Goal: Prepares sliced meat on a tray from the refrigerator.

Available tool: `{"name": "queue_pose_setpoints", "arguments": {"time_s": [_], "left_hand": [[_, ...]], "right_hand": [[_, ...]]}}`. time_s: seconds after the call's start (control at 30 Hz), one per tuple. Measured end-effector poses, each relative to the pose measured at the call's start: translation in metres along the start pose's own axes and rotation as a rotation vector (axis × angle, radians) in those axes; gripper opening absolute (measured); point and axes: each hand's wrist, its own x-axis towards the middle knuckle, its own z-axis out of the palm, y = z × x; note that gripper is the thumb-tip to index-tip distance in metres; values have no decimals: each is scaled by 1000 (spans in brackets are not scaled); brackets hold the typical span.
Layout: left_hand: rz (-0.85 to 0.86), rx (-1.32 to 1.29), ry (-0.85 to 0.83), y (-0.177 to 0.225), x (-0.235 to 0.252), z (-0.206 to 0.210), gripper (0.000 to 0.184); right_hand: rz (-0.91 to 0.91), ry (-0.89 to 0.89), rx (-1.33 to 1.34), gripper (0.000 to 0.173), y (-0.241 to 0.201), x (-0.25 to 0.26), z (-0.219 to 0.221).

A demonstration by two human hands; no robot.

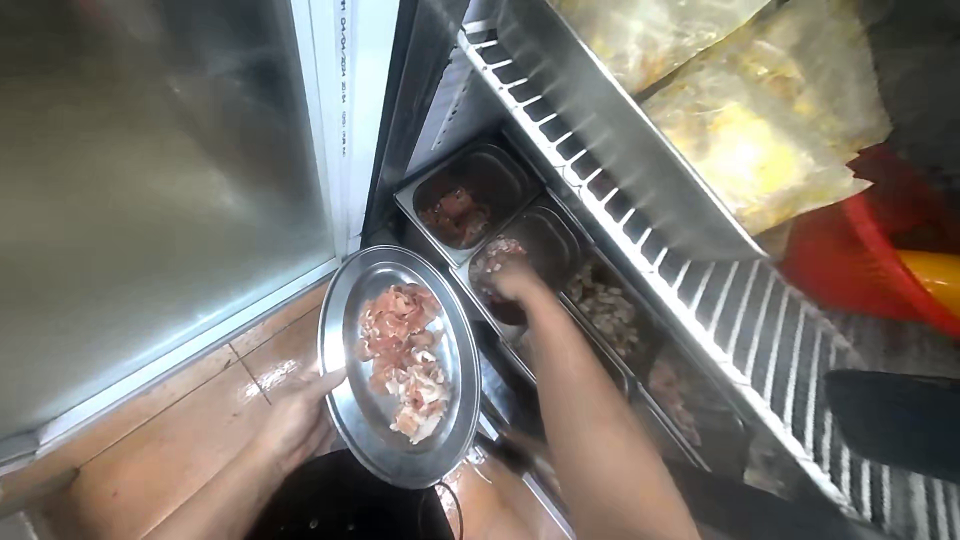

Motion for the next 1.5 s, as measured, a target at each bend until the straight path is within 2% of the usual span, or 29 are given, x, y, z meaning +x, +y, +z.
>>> {"name": "queue_pose_setpoints", "arguments": {"time_s": [0.1, 0.17, 0.27, 0.33, 0.4, 0.47, 0.53, 0.6, 0.63, 0.73, 0.77, 0.87, 0.9, 1.03, 1.17, 1.27, 1.4, 1.5], "left_hand": [[-20, -6, -14, -1, 4, 0, 37], [-28, -8, -25, -2, 4, 2, 37], [-39, -20, -36, -2, 5, 6, 34], [-59, -24, -40, -2, 4, 9, 34], [-74, -19, -32, -2, 3, 9, 35], [-63, 3, -40, -4, 4, 5, 36], [-46, 22, -58, -4, 6, 2, 37], [-48, 20, -36, -2, 3, -3, 35], [-58, 18, -24, -1, 1, -3, 35], [-78, -8, -36, 1, 0, -2, 36], [-73, -15, -42, 2, -1, -2, 36], [-50, 11, -47, 5, -4, -4, 35], [-42, 20, -50, 5, -3, -5, 35], [-30, 47, -46, 3, -2, -9, 35], [-32, 11, -30, 4, -2, -16, 37], [-26, 0, -33, 6, -4, -17, 37], [-22, 28, -25, 9, -6, -9, 36], [-34, 36, -8, 7, -4, -9, 36]], "right_hand": [[-73, 150, 294, 27, 4, -52, -16], [-180, 173, 439, 20, 3, -101, -26], [-383, 109, 611, 17, 5, -169, -13], [-425, 24, 584, 21, 9, -187, 21], [-342, 18, 375, 34, 11, -180, 68], [-236, 85, 148, 57, 15, -170, 104], [-212, 233, 108, 58, 19, -172, 117], [-275, 411, 129, 55, 23, -182, 127], [-315, 460, 142, 62, 25, -186, 134], [-392, 448, 121, 100, 24, -193, 165], [-425, 435, 73, 101, 24, -191, 176], [-479, 518, -8, 68, 26, -176, 199], [-470, 582, -18, 64, 25, -169, 203], [-504, 705, 3, 58, 19, -163, 201], [-640, 596, 56, 72, 22, -177, 186], [-599, 575, 8, 85, 36, -179, 175], [-504, 571, -45, 69, 39, -176, 185], [-533, 481, 77, 59, 33, -177, 178]]}}
